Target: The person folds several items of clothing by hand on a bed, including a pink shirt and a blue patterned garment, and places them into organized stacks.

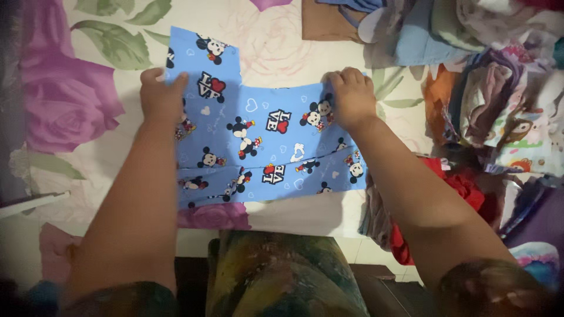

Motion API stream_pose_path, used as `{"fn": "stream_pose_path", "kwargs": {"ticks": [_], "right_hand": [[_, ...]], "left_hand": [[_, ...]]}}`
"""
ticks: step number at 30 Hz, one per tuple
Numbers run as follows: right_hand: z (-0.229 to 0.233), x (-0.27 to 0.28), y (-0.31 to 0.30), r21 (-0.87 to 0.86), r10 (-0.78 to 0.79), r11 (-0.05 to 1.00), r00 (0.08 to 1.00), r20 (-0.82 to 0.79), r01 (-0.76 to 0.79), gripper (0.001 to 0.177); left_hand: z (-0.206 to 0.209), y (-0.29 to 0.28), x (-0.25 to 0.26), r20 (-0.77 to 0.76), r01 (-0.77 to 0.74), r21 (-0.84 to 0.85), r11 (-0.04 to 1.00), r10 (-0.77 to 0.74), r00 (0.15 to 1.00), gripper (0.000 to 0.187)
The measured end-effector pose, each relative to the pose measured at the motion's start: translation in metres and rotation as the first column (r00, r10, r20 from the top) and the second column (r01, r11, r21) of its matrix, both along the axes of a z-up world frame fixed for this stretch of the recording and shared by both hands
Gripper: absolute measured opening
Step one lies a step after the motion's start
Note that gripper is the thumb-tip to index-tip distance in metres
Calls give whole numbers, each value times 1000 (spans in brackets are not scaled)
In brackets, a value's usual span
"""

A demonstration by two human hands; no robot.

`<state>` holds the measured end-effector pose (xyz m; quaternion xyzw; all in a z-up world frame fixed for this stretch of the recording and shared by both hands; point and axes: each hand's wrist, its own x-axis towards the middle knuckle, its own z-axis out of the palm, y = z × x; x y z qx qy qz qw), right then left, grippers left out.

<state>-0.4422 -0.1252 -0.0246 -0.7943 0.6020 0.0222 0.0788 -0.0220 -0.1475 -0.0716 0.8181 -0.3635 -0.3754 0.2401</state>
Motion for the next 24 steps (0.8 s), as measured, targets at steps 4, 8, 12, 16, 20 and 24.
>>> {"fn": "stream_pose_path", "kwargs": {"ticks": [4,8,12,16,20,24], "right_hand": [[-6,-10,9,39,-25,999,991,-133,31,40],[0,-31,44,-149,-10,989,998,-69,-1,29],[7,-44,87,-165,10,986,1000,-6,-11,25],[2,-50,124,-97,39,995,999,-6,-39,36],[-4,-48,152,-116,62,991,998,19,-60,25],[-10,-47,158,-49,-275,958,953,132,283,27]], "left_hand": [[18,-5,13,-44,278,20,960,-277,960,35],[60,27,32,-145,251,-171,953,-276,950,23],[91,92,53,-17,290,-101,952,-293,956,23],[78,160,58,166,526,21,850,-522,837,26],[43,203,48,212,525,90,846,-531,820,23],[32,213,36,275,333,6,943,-322,906,29]]}}
